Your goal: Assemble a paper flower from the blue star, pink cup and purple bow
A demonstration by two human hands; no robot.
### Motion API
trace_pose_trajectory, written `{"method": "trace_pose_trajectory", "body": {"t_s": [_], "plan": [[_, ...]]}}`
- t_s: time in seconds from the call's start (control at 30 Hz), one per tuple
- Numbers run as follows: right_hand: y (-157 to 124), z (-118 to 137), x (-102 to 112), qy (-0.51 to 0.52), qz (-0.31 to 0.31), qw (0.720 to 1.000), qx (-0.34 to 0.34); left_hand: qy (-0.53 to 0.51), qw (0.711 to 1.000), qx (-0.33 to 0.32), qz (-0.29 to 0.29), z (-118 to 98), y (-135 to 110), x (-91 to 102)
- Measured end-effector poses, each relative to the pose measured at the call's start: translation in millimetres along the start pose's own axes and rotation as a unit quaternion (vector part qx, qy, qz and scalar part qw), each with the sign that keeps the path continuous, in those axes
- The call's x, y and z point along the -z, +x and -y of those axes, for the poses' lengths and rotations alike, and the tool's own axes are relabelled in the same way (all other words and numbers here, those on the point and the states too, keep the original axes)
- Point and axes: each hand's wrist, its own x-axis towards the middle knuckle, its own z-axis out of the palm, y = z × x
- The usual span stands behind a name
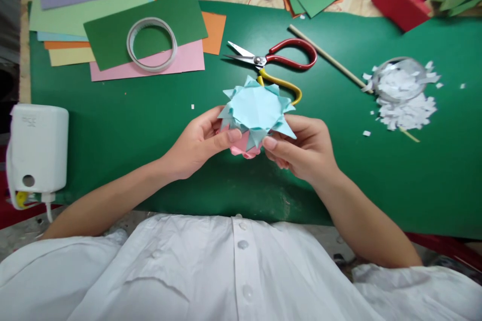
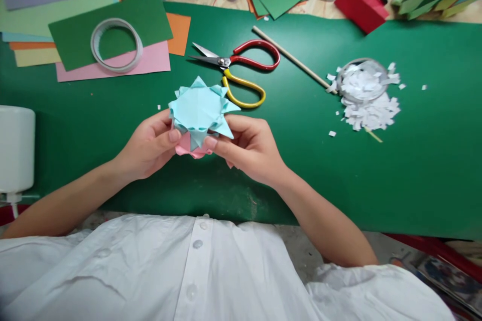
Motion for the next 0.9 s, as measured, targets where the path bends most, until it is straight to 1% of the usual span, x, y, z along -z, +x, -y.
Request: {"method": "trace_pose_trajectory", "body": {"t_s": [0.1, 0.3, 0.43, 0.5, 0.57, 0.6, 0.63, 0.67, 0.7, 0.73, 0.8, 0.83, 0.9], "plan": [[0, 1, 0, 0.006, 0.022, 1.000, 0.008, -0.001, 1.000, 0.010, -0.001, -2, 0, -1.1], [0, 0, 0, 0.035, 0.034, 0.998, 0.030, 0.001, 1.000, 0.000, 0.014, -3, 0, -0.4], [0, 1, 0, 0.023, 0.019, 0.999, 0.019, 0.016, 1.000, 0.012, 0.022, -1, 0, 0.6], [0, 1, 0, 0.013, 0.011, 1.000, 0.014, 0.039, 0.999, -0.005, -0.008, 1, -1, 1.7], [-1, 2, 1, -0.001, 0.008, 1.000, 0.013, 0.108, 0.988, -0.073, -0.081, 2, -3, 3.6], [-2, 2, 1, -0.011, 0.006, 1.000, 0.014, 0.163, 0.971, -0.123, -0.120, 2, -4, 4.9], [-2, 2, 1, -0.023, 0.003, 1.000, 0.018, 0.229, 0.945, -0.181, -0.151, 1, -5, 6.5], [-2, 2, 1, -0.037, 0.001, 0.999, 0.025, 0.298, 0.909, -0.241, -0.165, -1, -6, 8.2], [-3, 3, 0, -0.053, 0.000, 0.998, 0.032, 0.365, 0.868, -0.296, -0.162, -3, -6, 10.1], [-3, 3, 0, -0.069, 0.000, 0.997, 0.040, 0.422, 0.824, -0.347, -0.146, -6, -5, 12.3], [-3, 4, 0, -0.094, 0.007, 0.994, 0.051, 0.517, 0.741, -0.416, -0.101, -11, -3, 17.1], [-3, 5, 0, -0.102, 0.014, 0.993, 0.051, 0.553, 0.698, -0.446, -0.086, -14, -2, 19.6], [-4, 5, 0, -0.113, 0.029, 0.992, 0.045, 0.604, 0.597, -0.522, -0.073, -17, 2, 24.7]]}}
